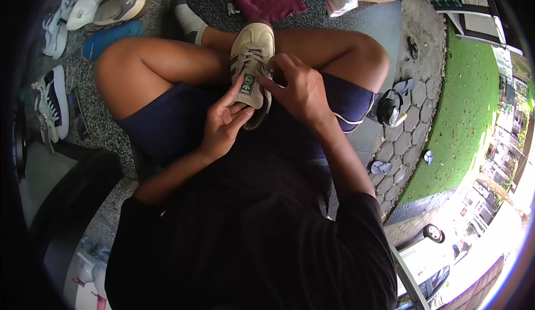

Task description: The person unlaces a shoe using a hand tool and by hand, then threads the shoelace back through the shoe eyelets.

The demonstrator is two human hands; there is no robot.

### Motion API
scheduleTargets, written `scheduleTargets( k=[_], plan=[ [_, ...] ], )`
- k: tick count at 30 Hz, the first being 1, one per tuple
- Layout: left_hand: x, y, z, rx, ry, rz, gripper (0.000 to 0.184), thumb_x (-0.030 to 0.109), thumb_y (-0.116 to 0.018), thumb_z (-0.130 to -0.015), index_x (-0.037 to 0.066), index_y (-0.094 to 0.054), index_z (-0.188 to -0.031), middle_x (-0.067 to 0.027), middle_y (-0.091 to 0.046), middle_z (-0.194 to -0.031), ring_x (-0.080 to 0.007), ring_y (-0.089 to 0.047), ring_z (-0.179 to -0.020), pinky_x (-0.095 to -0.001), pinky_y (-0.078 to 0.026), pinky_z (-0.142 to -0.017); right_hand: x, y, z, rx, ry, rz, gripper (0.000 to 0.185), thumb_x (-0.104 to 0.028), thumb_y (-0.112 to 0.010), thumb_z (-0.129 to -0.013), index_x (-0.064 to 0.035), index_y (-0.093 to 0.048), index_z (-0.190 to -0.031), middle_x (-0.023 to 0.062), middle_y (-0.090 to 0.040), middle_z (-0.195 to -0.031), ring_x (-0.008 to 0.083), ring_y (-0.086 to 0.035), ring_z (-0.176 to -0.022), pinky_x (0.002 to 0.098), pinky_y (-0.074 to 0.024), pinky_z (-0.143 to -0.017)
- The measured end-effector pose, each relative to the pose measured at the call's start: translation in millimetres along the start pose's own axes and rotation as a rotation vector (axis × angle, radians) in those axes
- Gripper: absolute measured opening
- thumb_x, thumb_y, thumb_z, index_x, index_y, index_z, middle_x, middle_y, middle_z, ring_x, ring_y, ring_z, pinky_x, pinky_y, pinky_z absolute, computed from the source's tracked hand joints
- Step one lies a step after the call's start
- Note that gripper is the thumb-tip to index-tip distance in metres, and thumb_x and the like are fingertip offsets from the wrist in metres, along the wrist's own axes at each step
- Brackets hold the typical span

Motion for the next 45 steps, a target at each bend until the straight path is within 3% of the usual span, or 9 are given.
scheduleTargets(
  k=[5, 12, 14, 15, 18, 26, 33, 41, 45],
  plan=[
    [0.7, -9.6, 2.6, -0.17, 0.065, -0.269, 0.107, 0.015, -0.078, -0.098, 0.011, -0.002, -0.174, -0.0278, -0.03, -0.172, -0.0389, -0.046, -0.151, -0.0466, -0.044, -0.12, 0.9, -3.0, 2.3, 0.036, 0.179, 0.06, 0.024, -0.017, -0.08, -0.092, -0.0016, -0.072, -0.108, 0.0141, -0.07, -0.102, 0.0353, -0.073, -0.085, 0.0446, -0.0572, -0.075],
    [11.7, -7.3, 15.4, -0.221, 0.35, -0.085, 0.104, 0.006, -0.075, -0.096, 0.01, -0.006, -0.174, -0.0207, -0.043, -0.167, -0.0305, -0.058, -0.141, -0.0413, -0.05, -0.113, 12.8, 2.5, -7.1, -0.046, 0.119, 0.0, 0.021, -0.013, -0.075, -0.095, 0.0007, -0.07, -0.11, 0.0178, -0.072, -0.099, 0.0395, -0.073, -0.089, 0.045, -0.0562, -0.078],
    [31.1, 7.3, 12.2, -0.144, 0.305, -0.957, 0.105, 0.008, -0.08, -0.092, 0.009, -0.012, -0.173, -0.025, -0.06, -0.151, -0.024, -0.074, -0.117, -0.037, -0.059, -0.096, 13.6, 5.6, -9.1, -0.066, 0.08, -0.018, 0.022, -0.014, -0.075, -0.096, 0.0016, -0.07, -0.111, 0.019, -0.073, -0.097, 0.0396, -0.073, -0.088, 0.0448, -0.056, -0.078],
    [47.5, 6.3, 5.7, -0.042, -0.208, -1.22, 0.104, 0.012, -0.084, -0.087, 0.007, -0.022, -0.17, -0.0256, -0.073, -0.126, -0.0295, -0.079, -0.092, -0.0417, -0.062, -0.076, 12.9, 7.4, -9.6, -0.075, 0.059, -0.022, 0.022, -0.014, -0.075, -0.096, 0.002, -0.07, -0.111, 0.02, -0.074, -0.095, 0.0399, -0.074, -0.089, 0.0446, -0.0561, -0.078],
    [50.2, 7.2, -20.9, 0.091, -0.38, -1.388, 0.104, 0.017, -0.085, -0.085, 0.003, -0.025, -0.168, -0.0193, -0.074, -0.103, -0.0379, -0.075, -0.079, -0.0462, -0.061, -0.069, 13.5, 12.0, -10.2, -0.094, 0.022, -0.041, 0.022, -0.013, -0.076, -0.095, 0.0021, -0.072, -0.11, 0.0211, -0.075, -0.093, 0.0391, -0.074, -0.088, 0.0441, -0.0565, -0.079],
    [47.8, 31.0, -43.9, -0.015, -0.203, -1.087, 0.084, 0.002, -0.07, -0.085, -0.006, -0.036, -0.161, -0.0334, -0.07, -0.091, -0.0468, -0.072, -0.082, -0.0535, -0.058, -0.074, 6.1, 48.3, -1.8, 0.167, 0.227, -0.035, 0.018, -0.008, -0.077, -0.09, -0.0001, -0.078, -0.106, 0.0235, -0.073, -0.084, 0.0422, -0.075, -0.085, 0.0449, -0.0593, -0.077],
    [59.2, 26.2, -32.0, -0.103, 0.059, -1.163, 0.066, 0.006, -0.067, -0.088, -0.005, -0.053, -0.151, -0.0319, -0.072, -0.099, -0.0462, -0.073, -0.09, -0.0522, -0.057, -0.082, 26.2, 50.7, 23.3, -0.021, -0.142, -0.436, 0.016, -0.014, -0.078, -0.099, 0.002, -0.077, -0.098, -0.0037, -0.059, -0.065, 0.0043, -0.049, -0.06, 0.0285, -0.0371, -0.056],
    [121.4, -75.2, -47.6, -0.128, -0.861, -1.429, 0.035, 0.013, -0.082, -0.086, 0.003, -0.078, -0.12, -0.01, -0.071, -0.093, -0.0294, -0.07, -0.084, -0.0419, -0.057, -0.08, -4.5, 66.7, 43.6, -0.187, -0.174, -0.68, 0.017, -0.013, -0.074, -0.102, 0.0015, -0.077, -0.094, -0.0055, -0.062, -0.071, 0.0011, -0.049, -0.068, 0.0237, -0.0371, -0.06],
    [115.6, -64.8, -74.7, -0.141, -0.948, -1.418, 0.008, 0.011, -0.076, -0.089, 0.004, -0.077, -0.092, -0.0056, -0.067, -0.087, -0.0236, -0.07, -0.084, -0.0394, -0.057, -0.077, -3.1, 98.0, 73.9, -0.07, -0.217, -0.582, 0.014, -0.01, -0.074, -0.101, 0.0023, -0.076, -0.093, 0.0024, -0.071, -0.078, 0.0054, -0.06, -0.072, 0.0217, -0.0447, -0.064]
  ],
)
Point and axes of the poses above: each hand's wrist, its own z-axis away from the middle knuckle, its own y-axis out of the back of the hand, x = y × z, the point moved 6 cm from there along -z, towards the middle knuckle
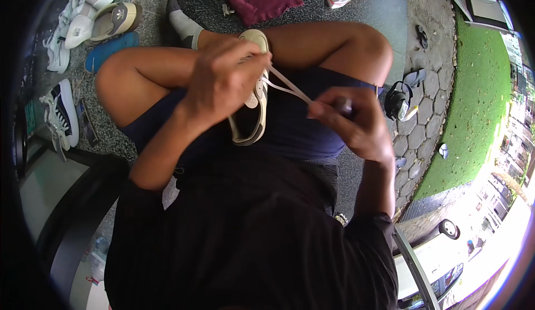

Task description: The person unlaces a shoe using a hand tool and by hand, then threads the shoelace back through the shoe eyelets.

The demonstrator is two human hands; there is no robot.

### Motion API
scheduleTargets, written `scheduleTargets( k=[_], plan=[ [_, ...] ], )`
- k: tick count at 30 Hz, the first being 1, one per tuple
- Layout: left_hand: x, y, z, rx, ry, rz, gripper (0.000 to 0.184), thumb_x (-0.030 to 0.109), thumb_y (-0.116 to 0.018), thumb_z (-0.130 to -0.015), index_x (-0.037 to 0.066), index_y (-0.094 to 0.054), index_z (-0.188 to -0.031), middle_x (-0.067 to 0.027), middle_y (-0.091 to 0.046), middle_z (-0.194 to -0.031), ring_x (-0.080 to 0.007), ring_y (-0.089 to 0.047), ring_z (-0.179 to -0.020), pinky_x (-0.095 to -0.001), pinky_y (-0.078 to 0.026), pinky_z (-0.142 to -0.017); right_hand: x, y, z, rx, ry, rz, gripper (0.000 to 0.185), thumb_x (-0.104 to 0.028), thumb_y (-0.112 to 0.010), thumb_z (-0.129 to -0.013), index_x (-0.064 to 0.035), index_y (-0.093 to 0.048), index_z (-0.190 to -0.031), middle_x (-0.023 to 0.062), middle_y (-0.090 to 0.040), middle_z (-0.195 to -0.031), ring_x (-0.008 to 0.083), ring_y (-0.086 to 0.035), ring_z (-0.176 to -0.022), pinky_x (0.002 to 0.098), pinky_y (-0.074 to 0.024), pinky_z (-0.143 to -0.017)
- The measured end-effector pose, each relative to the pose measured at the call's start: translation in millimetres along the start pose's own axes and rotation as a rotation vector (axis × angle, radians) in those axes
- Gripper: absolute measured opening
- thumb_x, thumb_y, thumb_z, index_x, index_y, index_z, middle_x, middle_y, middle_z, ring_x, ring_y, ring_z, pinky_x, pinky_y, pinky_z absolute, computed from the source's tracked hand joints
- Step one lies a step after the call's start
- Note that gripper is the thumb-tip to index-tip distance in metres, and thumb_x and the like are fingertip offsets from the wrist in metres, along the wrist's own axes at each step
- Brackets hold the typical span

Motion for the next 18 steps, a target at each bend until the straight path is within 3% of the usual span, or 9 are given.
scheduleTargets(
  k=[3, 5, 7, 9, 11, 15, 16, 17, 18],
  plan=[
    [-34.6, 5.5, -5.5, -0.03, 0.105, -0.029, 0.008, 0.012, -0.078, -0.088, 0.005, -0.079, -0.093, -0.0047, -0.066, -0.083, -0.0231, -0.07, -0.078, -0.0391, -0.058, -0.073, 11.5, 40.3, 34.2, 0.21, 0.137, -0.107, 0.013, -0.006, -0.076, -0.097, 0.0015, -0.072, -0.088, 0.013, -0.073, -0.078, 0.0118, -0.061, -0.063, 0.0248, -0.0452, -0.055],
    [-54.1, 4.4, -5.5, -0.003, 0.122, -0.028, 0.007, 0.012, -0.076, -0.091, 0.006, -0.081, -0.093, -0.0051, -0.066, -0.081, -0.0247, -0.07, -0.076, -0.0396, -0.058, -0.07, 18.0, 69.1, 54.6, 0.294, 0.196, -0.101, 0.02, -0.013, -0.079, -0.094, 0.0015, -0.068, -0.085, 0.0148, -0.071, -0.074, 0.0121, -0.055, -0.055, 0.0267, -0.0413, -0.047],
    [-70.3, -1.7, -3.2, -0.038, 0.199, -0.033, 0.009, 0.013, -0.076, -0.093, 0.006, -0.081, -0.094, -0.0068, -0.066, -0.082, -0.0275, -0.071, -0.079, -0.0405, -0.059, -0.071, 28.5, 99.1, 68.3, 0.142, 0.241, -0.174, 0.03, -0.023, -0.082, -0.092, 0.0018, -0.066, -0.084, 0.0125, -0.068, -0.069, 0.0104, -0.053, -0.051, 0.0256, -0.0395, -0.046],
    [-80.9, -10.4, -0.3, -0.059, 0.216, -0.04, 0.013, 0.014, -0.074, -0.097, 0.004, -0.082, -0.1, -0.0084, -0.07, -0.084, -0.0297, -0.071, -0.075, -0.0393, -0.056, -0.067, 28.6, 114.8, 81.3, 0.127, 0.313, -0.263, 0.036, -0.028, -0.08, -0.094, 0.0003, -0.064, -0.08, 0.01, -0.063, -0.062, 0.0108, -0.05, -0.047, 0.0254, -0.0368, -0.044],
    [-87.3, -20.6, 2.3, -0.089, 0.261, -0.011, 0.014, 0.016, -0.074, -0.097, 0.005, -0.082, -0.1, -0.009, -0.07, -0.084, -0.0311, -0.071, -0.075, -0.0419, -0.056, -0.066, 28.1, 127.5, 88.1, 0.005, 0.425, -0.382, 0.034, -0.024, -0.076, -0.099, -0.0049, -0.06, -0.076, 0.0022, -0.057, -0.055, 0.0081, -0.043, -0.036, 0.027, -0.0308, -0.034],
    [-82.3, -33.4, -1.1, -0.116, 0.214, -0.016, 0.013, 0.016, -0.073, -0.097, 0.005, -0.081, -0.099, -0.0095, -0.07, -0.082, -0.0319, -0.07, -0.075, -0.0433, -0.055, -0.066, 32.6, 124.6, 84.6, -0.124, 0.527, -0.61, 0.029, -0.018, -0.077, -0.098, -0.0118, -0.06, -0.075, -0.0049, -0.057, -0.057, 0.0062, -0.044, -0.038, 0.0256, -0.0318, -0.034],
    [-81.6, -37.9, -0.4, -0.211, 0.224, -0.066, 0.013, 0.012, -0.074, -0.094, 0.006, -0.082, -0.102, -0.0085, -0.071, -0.097, -0.0288, -0.072, -0.084, -0.0421, -0.057, -0.07, 42.6, 124.6, 79.1, -0.062, 0.541, -0.744, 0.026, -0.015, -0.077, -0.096, -0.0134, -0.059, -0.077, -0.007, -0.056, -0.059, 0.0062, -0.046, -0.041, 0.0246, -0.0335, -0.036],
    [-70.7, -29.2, -6.0, -0.211, 0.218, -0.064, 0.013, 0.012, -0.074, -0.094, 0.006, -0.082, -0.102, -0.0085, -0.071, -0.097, -0.0288, -0.072, -0.084, -0.0421, -0.057, -0.07, 55.3, 123.9, 71.6, 0.002, 0.554, -0.877, 0.024, -0.012, -0.078, -0.094, -0.0149, -0.059, -0.08, -0.0091, -0.055, -0.061, 0.0061, -0.049, -0.044, 0.0236, -0.0352, -0.037],
    [-52.8, -17.5, -12.6, -0.227, 0.189, -0.046, 0.016, 0.011, -0.074, -0.092, 0.006, -0.082, -0.105, -0.009, -0.07, -0.108, -0.0287, -0.071, -0.097, -0.0426, -0.058, -0.08, 75.3, 111.4, 54.7, -0.146, 0.478, -1.255, 0.023, -0.01, -0.078, -0.093, -0.0156, -0.058, -0.084, -0.0094, -0.056, -0.066, 0.0062, -0.051, -0.049, 0.0237, -0.0375, -0.04]
  ],
)
Point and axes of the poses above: each hand's wrist, its own z-axis away from the middle knuckle, its own y-axis out of the back of the hand, x = y × z, the point moved 6 cm from there along -z, towards the middle knuckle
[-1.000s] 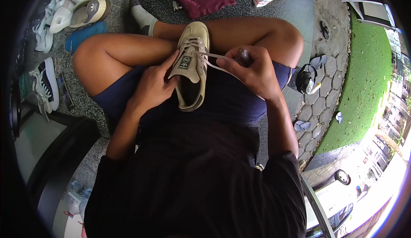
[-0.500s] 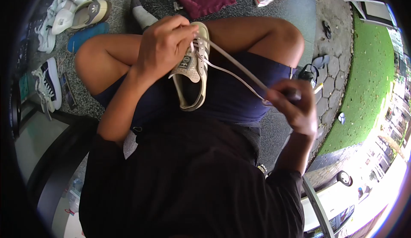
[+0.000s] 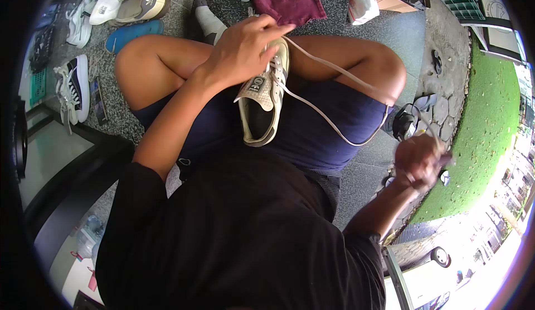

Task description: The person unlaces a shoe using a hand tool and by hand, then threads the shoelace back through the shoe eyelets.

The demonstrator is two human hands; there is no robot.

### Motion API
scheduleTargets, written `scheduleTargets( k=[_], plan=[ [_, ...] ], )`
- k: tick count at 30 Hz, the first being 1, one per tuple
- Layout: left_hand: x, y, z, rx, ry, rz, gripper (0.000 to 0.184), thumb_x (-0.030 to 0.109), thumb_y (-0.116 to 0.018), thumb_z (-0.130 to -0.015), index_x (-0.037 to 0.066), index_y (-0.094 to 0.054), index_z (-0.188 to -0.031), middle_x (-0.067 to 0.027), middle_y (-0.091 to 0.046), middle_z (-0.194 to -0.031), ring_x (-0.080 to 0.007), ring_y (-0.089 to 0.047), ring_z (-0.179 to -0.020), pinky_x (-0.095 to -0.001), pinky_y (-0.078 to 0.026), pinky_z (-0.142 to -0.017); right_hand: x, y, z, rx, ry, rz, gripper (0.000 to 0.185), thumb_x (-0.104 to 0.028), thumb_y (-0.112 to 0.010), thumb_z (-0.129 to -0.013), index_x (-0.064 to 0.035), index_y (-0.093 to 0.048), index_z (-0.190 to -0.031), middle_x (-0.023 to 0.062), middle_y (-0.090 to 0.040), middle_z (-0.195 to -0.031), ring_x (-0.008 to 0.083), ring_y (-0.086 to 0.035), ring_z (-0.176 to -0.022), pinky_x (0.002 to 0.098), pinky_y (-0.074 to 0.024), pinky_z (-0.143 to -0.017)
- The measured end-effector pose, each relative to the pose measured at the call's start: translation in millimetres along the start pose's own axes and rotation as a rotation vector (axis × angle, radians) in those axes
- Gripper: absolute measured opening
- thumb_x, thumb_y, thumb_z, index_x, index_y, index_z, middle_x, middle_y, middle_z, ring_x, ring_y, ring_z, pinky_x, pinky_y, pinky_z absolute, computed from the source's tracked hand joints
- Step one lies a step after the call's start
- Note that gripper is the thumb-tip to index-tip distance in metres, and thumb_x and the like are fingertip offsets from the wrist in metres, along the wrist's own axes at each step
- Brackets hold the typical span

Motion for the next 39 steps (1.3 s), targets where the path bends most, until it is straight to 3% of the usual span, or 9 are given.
scheduleTargets(
  k=[1, 3, 7, 17, 21, 22, 26, 29, 39],
  plan=[
    [14.8, 6.8, 2.7, -0.019, -0.033, 0.014, 0.019, 0.009, -0.075, -0.09, 0.006, -0.082, -0.107, -0.0095, -0.069, -0.119, -0.0286, -0.07, -0.11, -0.0431, -0.06, -0.09, 21.9, 13.1, -9.6, 0.003, -0.085, -0.395, 0.023, -0.008, -0.079, -0.091, -0.0162, -0.057, -0.088, -0.0097, -0.056, -0.07, 0.0063, -0.052, -0.053, 0.0238, -0.0397, -0.042],
    [30.7, 4.1, 20.7, -0.05, -0.13, -0.027, 0.022, 0.007, -0.075, -0.088, 0.006, -0.082, -0.109, -0.0103, -0.066, -0.126, -0.0304, -0.065, -0.121, -0.0463, -0.055, -0.101, 73.6, -16.6, -48.4, 0.421, -0.11, 0.369, 0.012, -0.007, -0.079, -0.093, -0.009, -0.068, -0.097, 0.0004, -0.066, -0.087, 0.0073, -0.049, -0.062, 0.0236, -0.0392, -0.048],
    [27.9, -11.4, 37.6, -0.23, -0.186, -0.045, 0.024, 0.005, -0.075, -0.086, 0.007, -0.083, -0.109, -0.0131, -0.065, -0.132, -0.0354, -0.055, -0.139, -0.0538, -0.042, -0.121, 159.8, -1.6, -100.9, 0.247, -0.411, 0.56, 0.02, -0.009, -0.077, -0.1, -0.0025, -0.076, -0.119, 0.0015, -0.071, -0.09, 0.004, -0.048, -0.062, 0.0209, -0.0319, -0.053],
    [13.1, -3.7, 56.5, -0.043, -0.127, 0.245, 0.008, -0.001, -0.079, -0.081, 0.006, -0.076, -0.085, -0.0131, -0.066, -0.136, -0.0378, -0.054, -0.142, -0.0494, -0.051, -0.112, 205.8, 28.2, -101.0, 0.357, -0.498, 0.775, 0.013, -0.013, -0.079, -0.1, -0.0039, -0.078, -0.109, -0.0078, -0.063, -0.074, 0.0003, -0.041, -0.056, 0.0202, -0.0294, -0.05],
    [2.0, -22.2, 65.2, -0.087, 0.081, 0.356, 0.005, 0.007, -0.074, -0.087, 0.004, -0.076, -0.084, -0.0204, -0.053, -0.157, -0.0468, -0.036, -0.155, -0.0533, -0.033, -0.126, 207.0, 28.5, -103.9, 0.349, -0.479, 0.854, 0.011, -0.012, -0.079, -0.1, -0.0037, -0.079, -0.107, -0.0076, -0.065, -0.076, -0.0007, -0.043, -0.057, 0.0193, -0.0302, -0.051],
    [-5.2, -31.5, 67.8, -0.101, 0.164, 0.411, 0.014, 0.016, -0.075, -0.093, 0.003, -0.078, -0.088, -0.021, -0.047, -0.163, -0.0467, -0.029, -0.158, -0.0531, -0.025, -0.129, 206.6, 24.5, -106.2, 0.344, -0.457, 0.879, 0.012, -0.011, -0.081, -0.098, -0.0025, -0.079, -0.106, -0.0058, -0.069, -0.08, 0.0004, -0.051, -0.063, 0.0198, -0.0389, -0.057],
    [-8.6, -49.2, 74.9, -0.044, 0.354, 0.442, 0.025, 0.03, -0.081, -0.095, 0.005, -0.084, -0.097, -0.028, -0.046, -0.162, -0.0527, -0.032, -0.154, -0.0574, -0.028, -0.127, 212.5, 26.8, -106.6, 0.333, -0.396, 0.98, 0.013, -0.007, -0.082, -0.096, 0.0019, -0.079, -0.105, -0.001, -0.075, -0.088, 0.0029, -0.063, -0.076, 0.0219, -0.0522, -0.07],
    [-9.0, -56.4, 79.9, 0.006, 0.409, 0.456, 0.022, 0.026, -0.08, -0.096, 0.004, -0.084, -0.099, -0.0192, -0.046, -0.165, -0.0456, -0.032, -0.157, -0.0528, -0.026, -0.129, 213.6, 22.5, -106.8, 0.34, -0.325, 1.042, 0.013, -0.008, -0.08, -0.097, 0.0026, -0.078, -0.104, -0.0002, -0.075, -0.087, 0.0027, -0.063, -0.076, 0.0221, -0.0517, -0.069],
    [-11.2, -64.2, 79.2, 0.11, 0.46, 0.493, 0.017, 0.022, -0.083, -0.088, 0.005, -0.084, -0.09, -0.0245, -0.052, -0.158, -0.0494, -0.042, -0.148, -0.0567, -0.03, -0.125, 218.4, 21.6, -102.1, 0.341, -0.358, 1.132, 0.018, -0.015, -0.077, -0.102, 0.0007, -0.08, -0.11, 0.0, -0.077, -0.094, 0.0022, -0.062, -0.076, 0.0216, -0.0515, -0.07]
  ],
)
Point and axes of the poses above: each hand's wrist, its own z-axis away from the middle knuckle, its own y-axis out of the back of the hand, x = y × z, the point moved 6 cm from there along -z, towards the middle knuckle
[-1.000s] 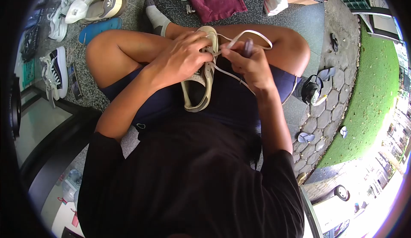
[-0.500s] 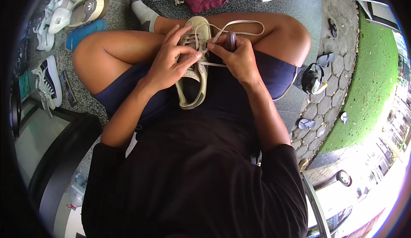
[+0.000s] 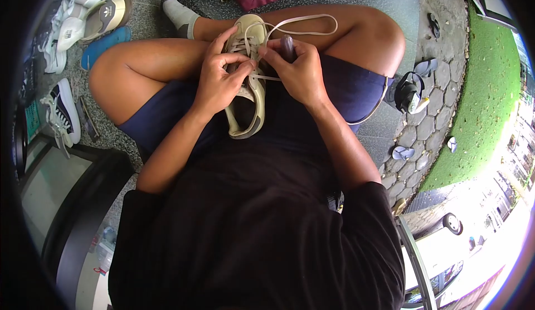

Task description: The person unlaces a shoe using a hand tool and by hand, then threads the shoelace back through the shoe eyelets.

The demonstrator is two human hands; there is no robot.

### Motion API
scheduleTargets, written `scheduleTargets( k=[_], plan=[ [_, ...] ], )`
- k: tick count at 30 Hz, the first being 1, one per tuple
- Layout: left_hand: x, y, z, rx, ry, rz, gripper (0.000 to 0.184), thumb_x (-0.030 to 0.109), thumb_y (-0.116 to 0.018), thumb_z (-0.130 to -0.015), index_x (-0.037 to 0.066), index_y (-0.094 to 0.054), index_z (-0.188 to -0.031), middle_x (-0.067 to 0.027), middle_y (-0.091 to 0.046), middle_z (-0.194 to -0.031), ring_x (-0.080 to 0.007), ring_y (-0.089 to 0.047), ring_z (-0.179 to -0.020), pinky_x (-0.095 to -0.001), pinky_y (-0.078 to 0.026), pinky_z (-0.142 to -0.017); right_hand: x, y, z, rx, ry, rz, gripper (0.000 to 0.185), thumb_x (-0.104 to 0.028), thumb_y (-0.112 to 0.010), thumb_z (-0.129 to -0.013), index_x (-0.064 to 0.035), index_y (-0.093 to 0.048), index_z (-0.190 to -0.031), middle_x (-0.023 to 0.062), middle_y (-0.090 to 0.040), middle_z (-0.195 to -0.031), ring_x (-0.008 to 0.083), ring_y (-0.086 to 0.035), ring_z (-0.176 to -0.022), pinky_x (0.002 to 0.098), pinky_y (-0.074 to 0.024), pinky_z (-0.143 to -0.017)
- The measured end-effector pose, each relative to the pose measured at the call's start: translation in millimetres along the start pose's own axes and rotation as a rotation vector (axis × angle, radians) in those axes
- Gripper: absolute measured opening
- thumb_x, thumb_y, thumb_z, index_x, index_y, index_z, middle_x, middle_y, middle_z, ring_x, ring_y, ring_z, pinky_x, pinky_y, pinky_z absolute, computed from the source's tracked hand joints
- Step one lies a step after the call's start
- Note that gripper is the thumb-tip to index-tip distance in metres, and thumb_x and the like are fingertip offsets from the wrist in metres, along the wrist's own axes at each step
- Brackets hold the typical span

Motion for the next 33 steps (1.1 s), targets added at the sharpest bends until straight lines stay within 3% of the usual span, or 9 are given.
scheduleTargets(
  k=[3, 6, 7, 10, 15, 21, 28, 30, 33],
  plan=[
    [-2.4, 0.0, -1.0, -0.006, 0.024, 0.093, 0.016, 0.02, -0.083, -0.087, 0.004, -0.083, -0.089, -0.0233, -0.052, -0.158, -0.0455, -0.043, -0.149, -0.0532, -0.031, -0.125, -0.6, 17.4, 5.6, 0.117, -0.061, -0.123, 0.03, -0.026, -0.069, -0.108, 0.0017, -0.079, -0.109, 0.0022, -0.075, -0.087, 0.0041, -0.061, -0.069, 0.0229, -0.0478, -0.061],
    [-5.2, 0.8, 0.3, -0.018, 0.055, 0.104, 0.017, 0.02, -0.083, -0.088, 0.003, -0.083, -0.088, -0.0224, -0.05, -0.16, -0.0421, -0.043, -0.149, -0.05, -0.033, -0.124, -21.6, 45.1, 13.8, 0.267, 0.229, -0.16, 0.043, -0.035, -0.06, -0.113, 0.0012, -0.08, -0.102, 0.0041, -0.074, -0.073, 0.0053, -0.056, -0.06, 0.0215, -0.0405, -0.055],
    [-5.5, 0.5, 0.9, -0.03, 0.059, 0.106, 0.017, 0.02, -0.084, -0.088, 0.003, -0.083, -0.089, -0.0221, -0.048, -0.161, -0.0417, -0.043, -0.149, -0.0495, -0.033, -0.124, -21.1, 48.3, 21.3, 0.287, 0.177, -0.288, 0.049, -0.037, -0.057, -0.114, 0.0027, -0.079, -0.098, 0.0053, -0.072, -0.068, 0.005, -0.056, -0.059, 0.0207, -0.0397, -0.054],
    [-7.1, -0.4, 1.6, -0.058, 0.074, 0.134, 0.017, 0.021, -0.084, -0.089, 0.004, -0.082, -0.089, -0.0217, -0.046, -0.163, -0.0412, -0.042, -0.15, -0.0489, -0.032, -0.124, -18.4, 46.0, 30.5, 0.203, 0.105, -0.127, 0.056, -0.04, -0.047, -0.117, 0.0043, -0.079, -0.102, 0.0096, -0.073, -0.078, 0.0092, -0.056, -0.06, 0.0247, -0.0446, -0.057],
    [-6.6, 0.7, 1.4, -0.071, 0.089, 0.156, 0.016, 0.021, -0.084, -0.09, 0.005, -0.082, -0.089, -0.0213, -0.044, -0.164, -0.0415, -0.039, -0.151, -0.0491, -0.03, -0.125, -28.6, 35.6, 34.1, 0.249, 0.206, -0.139, 0.037, -0.023, -0.06, -0.112, 0.0093, -0.076, -0.102, 0.0132, -0.077, -0.084, 0.0137, -0.068, -0.069, 0.0259, -0.0542, -0.067],
    [-5.2, 0.0, 1.4, -0.078, 0.068, 0.109, 0.016, 0.021, -0.083, -0.09, 0.005, -0.081, -0.088, -0.0212, -0.044, -0.164, -0.0422, -0.039, -0.152, -0.0506, -0.028, -0.126, -19.6, 28.7, 34.3, 0.182, 0.196, -0.11, 0.03, -0.016, -0.062, -0.11, 0.0095, -0.075, -0.102, 0.012, -0.077, -0.086, 0.0126, -0.068, -0.071, 0.0264, -0.0553, -0.069],
    [1.5, 4.1, 2.0, -0.088, 0.017, 0.064, 0.016, 0.021, -0.083, -0.088, 0.005, -0.08, -0.086, -0.022, -0.045, -0.164, -0.0467, -0.037, -0.152, -0.0539, -0.026, -0.127, -17.5, 27.6, 33.1, 0.133, 0.211, -0.033, 0.028, -0.014, -0.062, -0.11, 0.0091, -0.075, -0.103, 0.0113, -0.078, -0.089, 0.0122, -0.069, -0.074, 0.0267, -0.0566, -0.072],
    [3.1, 4.0, 2.9, -0.092, -0.013, 0.018, 0.017, 0.021, -0.083, -0.088, 0.005, -0.08, -0.085, -0.0225, -0.045, -0.165, -0.0483, -0.037, -0.151, -0.055, -0.026, -0.127, -20.4, 25.9, 32.1, 0.122, 0.262, -0.05, 0.025, -0.017, -0.07, -0.106, 0.0056, -0.077, -0.099, 0.0075, -0.078, -0.082, 0.0074, -0.069, -0.074, 0.0241, -0.0554, -0.066],
    [1.8, 3.1, 5.3, -0.087, -0.02, -0.015, 0.017, 0.02, -0.084, -0.086, 0.004, -0.079, -0.084, -0.0235, -0.044, -0.165, -0.0514, -0.036, -0.151, -0.0569, -0.027, -0.126, -20.2, 28.0, 29.3, 0.055, 0.242, 0.102, 0.023, -0.017, -0.072, -0.104, 0.0035, -0.078, -0.096, 0.0074, -0.077, -0.081, 0.0086, -0.069, -0.071, 0.0268, -0.0548, -0.064]
  ],
)
Point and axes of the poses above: each hand's wrist, its own z-axis away from the middle knuckle, its own y-axis out of the back of the hand, x = y × z, the point moved 6 cm from there along -z, towards the middle knuckle
